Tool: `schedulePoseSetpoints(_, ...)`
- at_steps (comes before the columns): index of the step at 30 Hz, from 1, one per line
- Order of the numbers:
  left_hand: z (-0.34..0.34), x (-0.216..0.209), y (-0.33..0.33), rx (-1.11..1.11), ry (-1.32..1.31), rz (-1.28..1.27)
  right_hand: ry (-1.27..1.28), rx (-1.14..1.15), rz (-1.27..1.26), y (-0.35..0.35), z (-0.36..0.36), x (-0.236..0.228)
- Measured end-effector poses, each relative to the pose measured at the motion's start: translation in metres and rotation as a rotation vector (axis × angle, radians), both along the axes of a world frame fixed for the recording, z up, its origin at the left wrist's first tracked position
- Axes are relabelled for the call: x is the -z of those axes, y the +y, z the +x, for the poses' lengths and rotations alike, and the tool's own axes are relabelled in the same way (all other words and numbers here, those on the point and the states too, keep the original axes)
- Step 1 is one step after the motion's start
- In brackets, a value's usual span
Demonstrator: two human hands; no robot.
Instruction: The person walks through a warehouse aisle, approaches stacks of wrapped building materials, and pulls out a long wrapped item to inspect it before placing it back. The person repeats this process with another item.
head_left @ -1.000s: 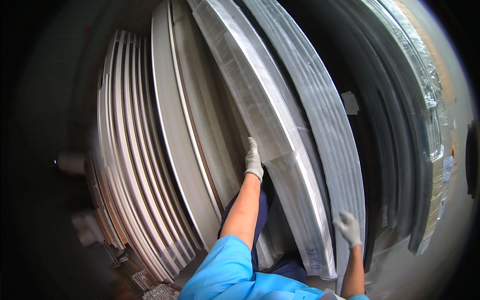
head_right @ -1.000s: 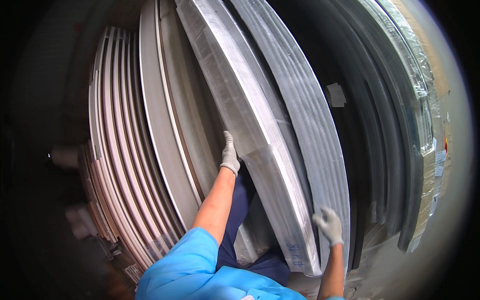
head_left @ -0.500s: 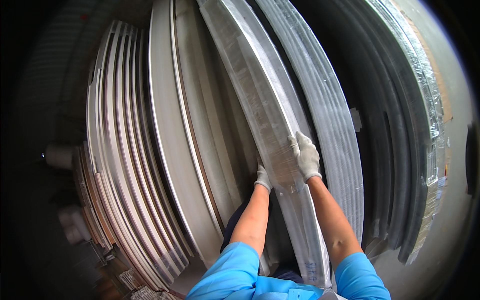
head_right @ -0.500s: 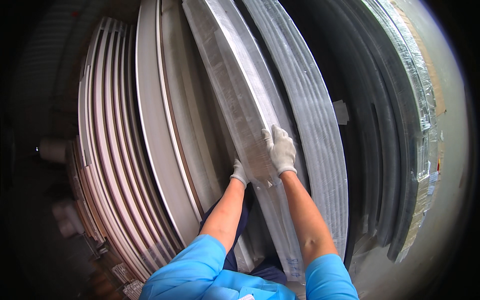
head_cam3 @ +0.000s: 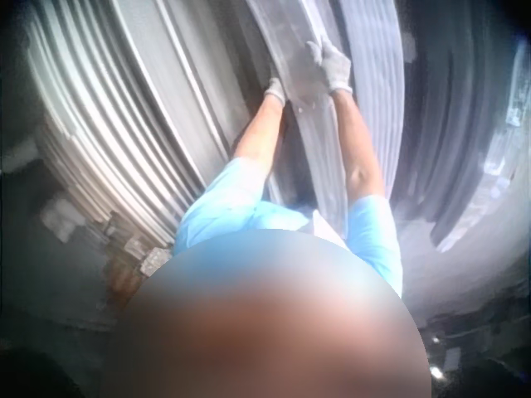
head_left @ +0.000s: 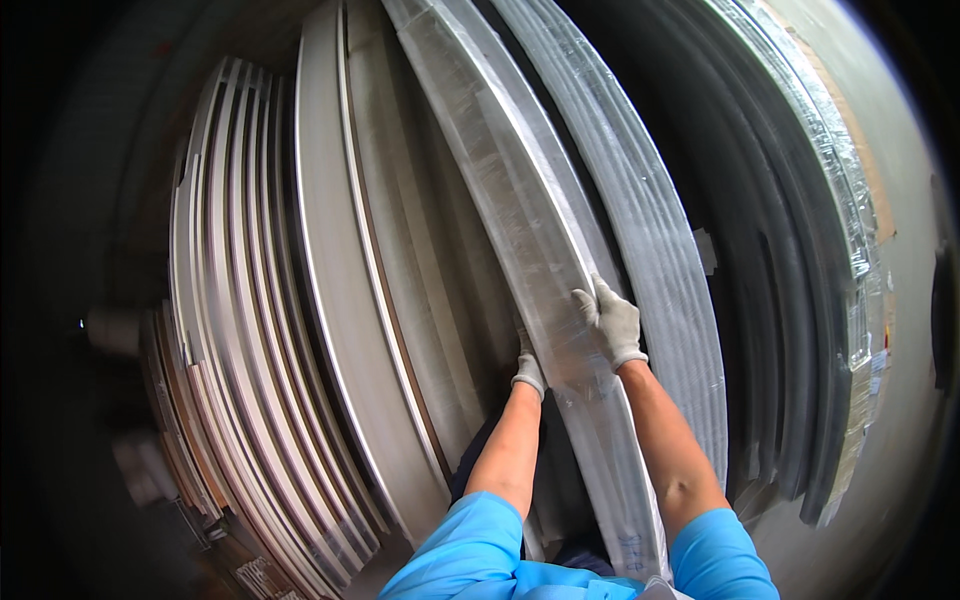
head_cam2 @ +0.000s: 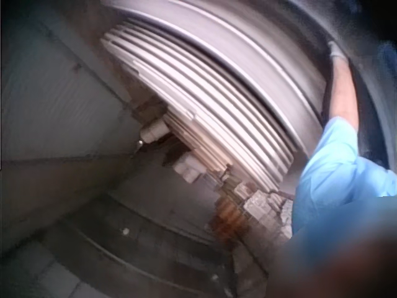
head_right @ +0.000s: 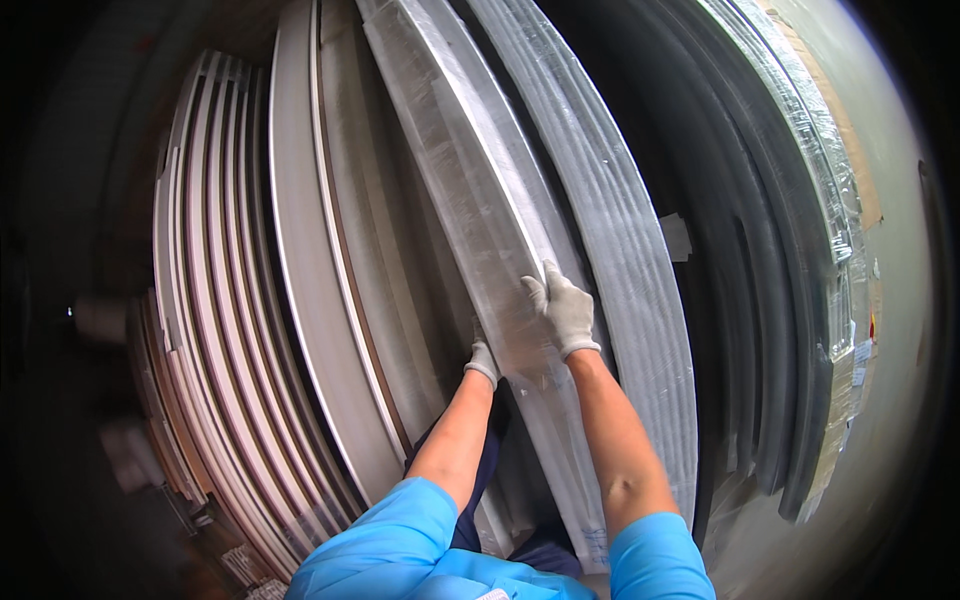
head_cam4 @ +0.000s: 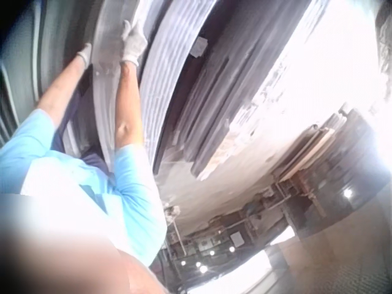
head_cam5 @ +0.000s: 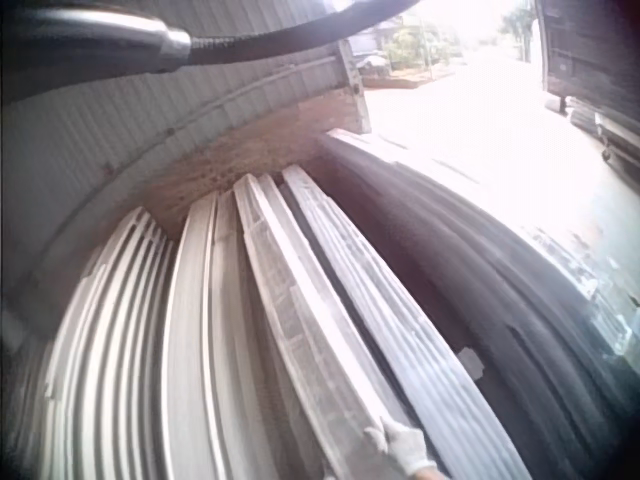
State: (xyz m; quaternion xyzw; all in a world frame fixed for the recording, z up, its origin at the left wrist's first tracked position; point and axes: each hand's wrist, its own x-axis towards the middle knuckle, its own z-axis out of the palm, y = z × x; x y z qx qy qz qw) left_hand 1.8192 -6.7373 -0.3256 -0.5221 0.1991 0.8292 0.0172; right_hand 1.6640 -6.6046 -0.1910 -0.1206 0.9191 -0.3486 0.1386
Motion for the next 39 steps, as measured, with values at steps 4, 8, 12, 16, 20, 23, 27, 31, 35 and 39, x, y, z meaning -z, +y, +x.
schedulePoseSetpoints(4,-0.016,0.0,0.0,-0.034,0.021,0.043,0.052,0.016,-0.025,-0.001,0.002,0.006)
schedulePoseSetpoints(8,-0.021,0.01,-0.002,0.097,0.18,0.033,0.044,0.013,0.0,-0.006,0.006,0.005)
schedulePoseSetpoints(12,-0.016,0.02,-0.003,0.221,0.153,-0.027,-0.004,0.026,-0.003,-0.007,0.005,-0.001)
schedulePoseSetpoints(16,-0.016,0.017,0.001,0.121,0.212,0.044,-0.046,0.042,-0.073,0.0,0.0,-0.004)
schedulePoseSetpoints(20,-0.031,-0.014,0.004,0.241,-0.003,-0.093,-0.187,0.122,-0.267,0.016,-0.014,-0.004)
schedulePoseSetpoints(23,-0.041,-0.046,0.008,0.392,-0.156,-0.474,-0.258,0.125,-0.24,0.032,-0.026,-0.006)
schedulePoseSetpoints(27,-0.051,-0.073,0.01,0.476,-0.157,-0.666,-0.267,0.132,-0.26,0.041,-0.033,-0.004)
schedulePoseSetpoints(31,-0.053,-0.083,0.009,0.569,-0.291,-0.678,-0.197,0.13,-0.215,0.043,-0.034,0.003)
schedulePoseSetpoints(35,-0.056,-0.095,0.013,0.612,-0.356,-0.754,-0.278,0.202,-0.208,0.045,-0.04,0.012)
schedulePoseSetpoints(39,-0.062,-0.117,0.019,0.634,-0.321,-0.781,-0.296,0.273,-0.17,0.054,-0.053,0.016)
